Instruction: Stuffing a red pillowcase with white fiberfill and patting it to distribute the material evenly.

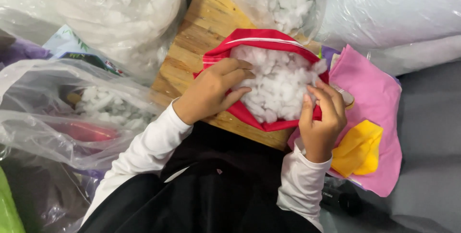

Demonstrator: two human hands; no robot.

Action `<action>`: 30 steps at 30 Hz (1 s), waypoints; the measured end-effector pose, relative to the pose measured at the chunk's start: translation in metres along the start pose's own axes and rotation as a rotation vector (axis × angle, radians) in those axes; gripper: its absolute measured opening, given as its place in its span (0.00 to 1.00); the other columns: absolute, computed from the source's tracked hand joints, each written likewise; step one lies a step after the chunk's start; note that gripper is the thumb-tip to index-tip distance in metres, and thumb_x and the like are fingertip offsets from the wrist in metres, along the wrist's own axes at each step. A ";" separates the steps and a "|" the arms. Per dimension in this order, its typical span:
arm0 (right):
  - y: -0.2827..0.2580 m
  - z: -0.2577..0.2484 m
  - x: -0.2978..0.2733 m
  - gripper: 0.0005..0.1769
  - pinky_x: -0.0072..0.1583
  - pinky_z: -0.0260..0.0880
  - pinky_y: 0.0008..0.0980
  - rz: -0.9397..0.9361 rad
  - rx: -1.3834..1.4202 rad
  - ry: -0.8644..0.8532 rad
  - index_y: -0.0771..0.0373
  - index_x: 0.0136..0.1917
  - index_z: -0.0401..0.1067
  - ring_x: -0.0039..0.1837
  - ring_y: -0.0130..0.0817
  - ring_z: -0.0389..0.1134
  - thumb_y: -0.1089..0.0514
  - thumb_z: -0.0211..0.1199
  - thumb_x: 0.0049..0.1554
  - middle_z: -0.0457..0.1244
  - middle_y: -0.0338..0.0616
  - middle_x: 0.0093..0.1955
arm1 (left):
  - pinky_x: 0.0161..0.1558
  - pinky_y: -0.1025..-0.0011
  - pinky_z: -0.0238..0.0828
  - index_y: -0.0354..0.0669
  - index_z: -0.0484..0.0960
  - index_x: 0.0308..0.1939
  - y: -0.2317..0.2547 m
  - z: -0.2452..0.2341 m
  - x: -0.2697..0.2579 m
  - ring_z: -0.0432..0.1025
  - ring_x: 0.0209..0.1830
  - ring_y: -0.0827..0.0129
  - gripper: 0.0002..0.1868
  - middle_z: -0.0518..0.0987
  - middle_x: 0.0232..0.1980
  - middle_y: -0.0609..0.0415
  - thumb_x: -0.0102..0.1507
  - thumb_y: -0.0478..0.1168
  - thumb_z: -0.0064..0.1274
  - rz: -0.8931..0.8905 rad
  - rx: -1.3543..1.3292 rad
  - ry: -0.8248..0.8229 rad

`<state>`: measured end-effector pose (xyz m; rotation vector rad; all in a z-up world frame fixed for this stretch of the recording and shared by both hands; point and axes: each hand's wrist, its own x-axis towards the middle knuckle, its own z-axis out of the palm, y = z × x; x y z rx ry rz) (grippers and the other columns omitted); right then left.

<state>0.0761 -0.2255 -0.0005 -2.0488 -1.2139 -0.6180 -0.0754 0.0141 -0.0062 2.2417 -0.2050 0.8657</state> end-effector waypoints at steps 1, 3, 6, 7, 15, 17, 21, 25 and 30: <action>0.000 0.002 -0.002 0.07 0.54 0.75 0.35 -0.010 0.016 -0.015 0.64 0.56 0.79 0.58 0.46 0.71 0.63 0.66 0.63 0.68 0.50 0.58 | 0.55 0.56 0.75 0.36 0.81 0.52 0.001 0.003 -0.010 0.76 0.54 0.44 0.12 0.78 0.52 0.43 0.66 0.35 0.59 -0.019 0.010 0.010; -0.003 0.009 -0.007 0.08 0.59 0.71 0.49 -0.088 0.036 -0.052 0.66 0.55 0.78 0.57 0.54 0.71 0.63 0.68 0.63 0.69 0.54 0.57 | 0.54 0.53 0.76 0.36 0.83 0.48 0.004 0.006 -0.032 0.77 0.53 0.45 0.09 0.80 0.51 0.44 0.65 0.35 0.60 -0.009 -0.062 0.167; -0.005 0.015 -0.014 0.08 0.62 0.68 0.47 -0.133 0.053 0.006 0.66 0.55 0.79 0.57 0.53 0.71 0.59 0.66 0.68 0.70 0.52 0.56 | 0.53 0.53 0.78 0.36 0.84 0.46 0.022 0.015 -0.055 0.78 0.51 0.44 0.08 0.81 0.48 0.44 0.68 0.38 0.58 0.057 -0.107 0.269; -0.016 0.016 -0.010 0.08 0.62 0.68 0.47 -0.150 0.095 -0.026 0.66 0.55 0.79 0.57 0.53 0.71 0.59 0.66 0.68 0.70 0.52 0.56 | 0.53 0.53 0.78 0.36 0.84 0.46 0.026 0.011 -0.061 0.78 0.51 0.44 0.08 0.81 0.48 0.44 0.68 0.38 0.58 0.015 -0.077 0.288; -0.082 0.037 -0.004 0.18 0.61 0.69 0.58 -0.308 0.176 0.159 0.82 0.51 0.76 0.55 0.64 0.68 0.63 0.53 0.73 0.68 0.65 0.50 | 0.48 0.63 0.72 0.35 0.80 0.40 0.013 -0.014 -0.114 0.77 0.42 0.55 0.15 0.81 0.41 0.46 0.73 0.40 0.41 -0.184 0.138 0.722; -0.097 0.050 -0.018 0.13 0.58 0.69 0.55 -0.345 0.236 0.221 0.78 0.48 0.74 0.51 0.60 0.68 0.67 0.53 0.70 0.68 0.62 0.47 | 0.44 0.69 0.72 0.41 0.80 0.44 -0.031 -0.022 -0.140 0.75 0.43 0.63 0.13 0.79 0.44 0.51 0.73 0.40 0.39 -0.376 0.163 1.008; -0.134 0.085 -0.046 0.14 0.47 0.71 0.44 -0.437 0.555 -0.031 0.69 0.44 0.75 0.42 0.49 0.70 0.58 0.54 0.66 0.69 0.52 0.43 | 0.39 0.73 0.65 0.49 0.72 0.44 -0.161 -0.052 -0.229 0.67 0.37 0.71 0.06 0.72 0.42 0.57 0.66 0.37 0.40 -0.779 0.275 1.882; -0.167 0.156 -0.070 0.07 0.56 0.72 0.45 -0.472 0.754 -0.415 0.69 0.52 0.77 0.50 0.51 0.69 0.67 0.58 0.63 0.68 0.54 0.51 | 0.51 0.66 0.65 0.45 0.73 0.37 -0.214 -0.042 -0.303 0.67 0.43 0.61 0.09 0.71 0.42 0.54 0.57 0.36 0.37 -1.035 0.397 1.808; -0.175 0.239 -0.107 0.16 0.63 0.68 0.58 -0.521 0.778 -0.745 0.64 0.63 0.75 0.66 0.67 0.64 0.65 0.58 0.62 0.63 0.62 0.63 | 0.68 0.34 0.62 0.53 0.55 0.82 -0.157 -0.015 -0.309 0.35 0.77 0.19 0.68 0.42 0.82 0.33 0.44 0.58 0.78 -1.537 0.727 -0.047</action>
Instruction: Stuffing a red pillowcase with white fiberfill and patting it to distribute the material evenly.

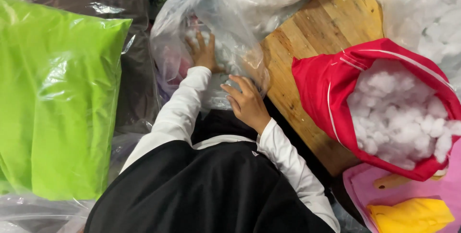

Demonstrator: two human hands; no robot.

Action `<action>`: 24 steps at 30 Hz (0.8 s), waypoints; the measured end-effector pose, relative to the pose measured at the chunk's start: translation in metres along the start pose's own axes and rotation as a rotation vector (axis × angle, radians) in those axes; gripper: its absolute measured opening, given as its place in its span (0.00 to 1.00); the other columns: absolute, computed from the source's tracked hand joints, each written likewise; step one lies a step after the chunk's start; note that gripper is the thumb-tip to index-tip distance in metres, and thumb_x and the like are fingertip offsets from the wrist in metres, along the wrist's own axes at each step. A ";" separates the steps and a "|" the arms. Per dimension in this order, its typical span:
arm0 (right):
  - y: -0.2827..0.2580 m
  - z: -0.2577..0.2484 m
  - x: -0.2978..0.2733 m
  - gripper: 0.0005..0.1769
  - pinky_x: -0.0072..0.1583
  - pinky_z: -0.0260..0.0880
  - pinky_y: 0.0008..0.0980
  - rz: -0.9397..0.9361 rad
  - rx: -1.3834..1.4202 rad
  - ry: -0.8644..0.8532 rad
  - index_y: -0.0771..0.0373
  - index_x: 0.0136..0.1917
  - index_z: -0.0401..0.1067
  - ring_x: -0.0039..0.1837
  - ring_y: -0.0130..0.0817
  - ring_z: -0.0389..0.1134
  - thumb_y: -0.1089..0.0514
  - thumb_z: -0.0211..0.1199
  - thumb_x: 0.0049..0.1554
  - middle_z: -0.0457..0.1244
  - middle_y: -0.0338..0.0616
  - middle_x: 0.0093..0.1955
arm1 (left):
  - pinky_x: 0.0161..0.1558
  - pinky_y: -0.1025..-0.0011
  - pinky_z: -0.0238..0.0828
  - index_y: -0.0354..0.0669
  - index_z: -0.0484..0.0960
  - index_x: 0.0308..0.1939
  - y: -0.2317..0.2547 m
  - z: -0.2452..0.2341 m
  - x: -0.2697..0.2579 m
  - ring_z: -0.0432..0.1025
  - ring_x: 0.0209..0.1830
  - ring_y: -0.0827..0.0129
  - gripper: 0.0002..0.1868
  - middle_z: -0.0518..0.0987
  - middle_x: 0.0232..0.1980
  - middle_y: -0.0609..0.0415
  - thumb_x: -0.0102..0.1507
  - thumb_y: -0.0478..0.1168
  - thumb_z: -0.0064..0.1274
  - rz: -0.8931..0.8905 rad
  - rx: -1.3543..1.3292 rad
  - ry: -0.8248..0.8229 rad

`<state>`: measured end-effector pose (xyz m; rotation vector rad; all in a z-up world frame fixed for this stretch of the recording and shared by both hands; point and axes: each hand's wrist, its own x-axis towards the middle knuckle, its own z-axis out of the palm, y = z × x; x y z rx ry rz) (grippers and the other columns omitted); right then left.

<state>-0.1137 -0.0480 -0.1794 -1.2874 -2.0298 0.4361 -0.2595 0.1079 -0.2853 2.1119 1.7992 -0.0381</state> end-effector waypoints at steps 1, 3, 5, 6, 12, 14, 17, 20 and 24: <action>0.001 -0.001 0.003 0.16 0.63 0.68 0.58 -0.004 0.002 0.000 0.64 0.63 0.75 0.66 0.67 0.64 0.65 0.58 0.62 0.63 0.62 0.63 | 0.68 0.34 0.62 0.53 0.55 0.82 -0.004 0.023 0.003 0.35 0.77 0.19 0.68 0.42 0.82 0.33 0.44 0.58 0.78 -0.004 0.001 0.003; 0.001 -0.005 0.008 0.19 0.68 0.61 0.63 0.037 -0.006 0.039 0.60 0.65 0.74 0.70 0.70 0.60 0.64 0.61 0.61 0.60 0.61 0.67 | 0.61 0.51 0.77 0.67 0.48 0.84 -0.011 0.070 0.007 0.63 0.73 0.38 0.45 0.43 0.83 0.40 0.68 0.34 0.52 -0.009 0.284 -0.063; 0.009 -0.007 0.007 0.17 0.70 0.58 0.62 0.064 -0.007 0.097 0.61 0.64 0.74 0.72 0.68 0.58 0.65 0.61 0.62 0.59 0.60 0.69 | 0.60 0.51 0.78 0.66 0.51 0.82 -0.024 0.090 0.013 0.64 0.71 0.39 0.44 0.46 0.80 0.41 0.66 0.35 0.54 0.013 0.245 -0.069; 0.013 -0.009 0.006 0.15 0.72 0.55 0.62 0.090 -0.009 0.155 0.62 0.63 0.74 0.74 0.66 0.56 0.66 0.60 0.62 0.58 0.59 0.70 | 0.59 0.51 0.78 0.65 0.54 0.79 -0.030 0.100 0.016 0.66 0.69 0.40 0.43 0.50 0.77 0.42 0.64 0.36 0.55 0.035 0.204 -0.074; 0.030 -0.018 0.005 0.15 0.72 0.59 0.54 0.123 0.016 0.259 0.58 0.62 0.77 0.74 0.58 0.60 0.63 0.64 0.61 0.60 0.53 0.70 | 0.52 0.52 0.80 0.58 0.74 0.66 -0.065 0.152 0.059 0.75 0.58 0.47 0.37 0.73 0.58 0.46 0.53 0.41 0.65 0.156 -0.029 -0.103; 0.024 -0.026 0.009 0.15 0.72 0.61 0.54 0.125 0.025 0.270 0.57 0.62 0.78 0.73 0.57 0.61 0.63 0.64 0.61 0.61 0.53 0.69 | 0.50 0.53 0.81 0.56 0.79 0.63 -0.074 0.162 0.081 0.78 0.55 0.49 0.36 0.79 0.54 0.47 0.50 0.43 0.68 0.182 -0.086 -0.101; 0.016 -0.037 0.012 0.16 0.71 0.62 0.54 0.144 0.027 0.279 0.56 0.62 0.77 0.73 0.55 0.62 0.61 0.64 0.61 0.62 0.50 0.70 | 0.46 0.54 0.80 0.49 0.85 0.54 -0.054 0.095 0.088 0.80 0.48 0.51 0.28 0.85 0.44 0.48 0.48 0.40 0.64 0.245 -0.411 -0.115; 0.017 -0.043 0.010 0.22 0.74 0.54 0.55 0.159 0.023 0.285 0.54 0.67 0.74 0.73 0.52 0.62 0.54 0.68 0.60 0.61 0.48 0.72 | 0.43 0.59 0.77 0.44 0.86 0.46 -0.011 -0.010 0.055 0.79 0.41 0.58 0.21 0.83 0.36 0.51 0.48 0.33 0.55 0.354 -0.826 -0.131; -0.006 -0.062 0.024 0.49 0.77 0.43 0.60 0.135 0.102 0.299 0.59 0.77 0.61 0.77 0.57 0.57 0.39 0.78 0.51 0.54 0.58 0.78 | 0.46 0.69 0.76 0.42 0.84 0.43 0.048 -0.149 -0.022 0.74 0.40 0.71 0.22 0.80 0.35 0.58 0.47 0.26 0.49 0.465 -1.221 -0.251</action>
